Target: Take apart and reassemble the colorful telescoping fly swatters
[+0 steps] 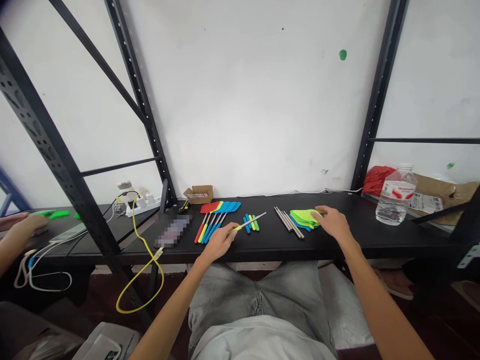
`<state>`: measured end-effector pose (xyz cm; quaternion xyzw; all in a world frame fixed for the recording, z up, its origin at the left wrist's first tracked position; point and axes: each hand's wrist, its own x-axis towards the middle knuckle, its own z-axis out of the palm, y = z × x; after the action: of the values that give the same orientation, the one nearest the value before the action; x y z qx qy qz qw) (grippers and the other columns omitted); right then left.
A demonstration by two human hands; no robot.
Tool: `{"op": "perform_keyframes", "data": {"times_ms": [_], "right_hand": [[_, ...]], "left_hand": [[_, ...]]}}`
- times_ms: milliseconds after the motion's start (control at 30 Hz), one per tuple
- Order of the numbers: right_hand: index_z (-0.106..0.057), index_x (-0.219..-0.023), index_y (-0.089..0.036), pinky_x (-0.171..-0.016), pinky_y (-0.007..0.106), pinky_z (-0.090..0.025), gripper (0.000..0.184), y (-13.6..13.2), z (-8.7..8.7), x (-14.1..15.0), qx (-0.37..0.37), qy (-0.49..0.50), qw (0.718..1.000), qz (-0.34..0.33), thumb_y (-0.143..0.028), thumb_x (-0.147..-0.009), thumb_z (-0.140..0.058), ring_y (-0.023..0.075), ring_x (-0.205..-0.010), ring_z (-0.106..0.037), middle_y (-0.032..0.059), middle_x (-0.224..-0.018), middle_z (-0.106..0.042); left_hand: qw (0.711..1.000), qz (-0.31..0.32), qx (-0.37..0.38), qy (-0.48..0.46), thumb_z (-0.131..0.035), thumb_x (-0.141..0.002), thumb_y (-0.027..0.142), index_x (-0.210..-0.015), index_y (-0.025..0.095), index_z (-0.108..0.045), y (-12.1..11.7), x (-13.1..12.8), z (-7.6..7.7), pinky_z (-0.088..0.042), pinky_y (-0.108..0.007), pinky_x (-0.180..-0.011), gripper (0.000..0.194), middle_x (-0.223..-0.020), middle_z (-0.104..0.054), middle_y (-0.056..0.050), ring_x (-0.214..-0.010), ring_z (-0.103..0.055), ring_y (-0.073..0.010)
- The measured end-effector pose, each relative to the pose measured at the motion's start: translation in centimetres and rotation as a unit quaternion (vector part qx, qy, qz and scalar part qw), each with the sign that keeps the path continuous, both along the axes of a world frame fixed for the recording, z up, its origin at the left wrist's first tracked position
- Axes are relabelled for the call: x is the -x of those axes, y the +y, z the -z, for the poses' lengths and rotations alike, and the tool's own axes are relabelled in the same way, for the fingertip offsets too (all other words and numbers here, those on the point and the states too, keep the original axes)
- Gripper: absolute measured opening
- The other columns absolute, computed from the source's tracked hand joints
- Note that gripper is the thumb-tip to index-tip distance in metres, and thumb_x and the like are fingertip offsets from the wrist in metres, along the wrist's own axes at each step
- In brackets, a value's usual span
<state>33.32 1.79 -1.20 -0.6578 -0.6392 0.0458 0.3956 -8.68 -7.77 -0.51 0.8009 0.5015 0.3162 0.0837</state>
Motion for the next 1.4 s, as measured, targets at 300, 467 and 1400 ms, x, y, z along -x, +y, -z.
{"op": "perform_keyframes", "data": {"times_ms": [300,467,1400], "right_hand": [[-0.062,-0.132,-0.016,-0.091,0.042,-0.048,0.071,0.8,2.0,0.2,0.085,-0.121,0.989,-0.025,-0.064,-0.08,-0.054,0.037,-0.116,-0.06,0.0155,-0.129,-0.064],[-0.068,-0.124,-0.018,-0.081,0.042,-0.05,0.061,0.6,1.8,0.1,0.09,-0.144,0.985,-0.011,-0.061,-0.082,-0.052,0.0375,-0.105,-0.065,0.0156,-0.116,-0.07],[-0.073,-0.106,-0.018,-0.077,0.043,-0.044,0.05,-2.1,-1.7,-0.2,0.023,-0.048,0.991,0.125,-0.055,-0.084,-0.048,0.0392,-0.097,-0.064,0.0203,-0.101,-0.071]], "left_hand": [[1.0,0.003,0.002,0.006,-0.036,-0.099,0.036,-0.117,0.027,-0.06,0.0,0.0,0.0,-0.036,-0.025,-0.061,0.031,-0.075,-0.063,0.0,-0.067,-0.058,-0.0179],[1.0,0.004,0.0,0.007,-0.036,-0.1,0.035,-0.117,0.026,-0.06,0.1,0.0,0.1,-0.035,-0.025,-0.061,0.031,-0.074,-0.063,0.0,-0.068,-0.058,-0.0181],[1.0,-0.001,0.003,0.012,-0.036,-0.099,0.036,-0.116,0.027,-0.06,-0.1,-0.1,-0.1,-0.036,-0.025,-0.059,0.031,-0.074,-0.063,0.0,-0.067,-0.059,-0.0183]]}}
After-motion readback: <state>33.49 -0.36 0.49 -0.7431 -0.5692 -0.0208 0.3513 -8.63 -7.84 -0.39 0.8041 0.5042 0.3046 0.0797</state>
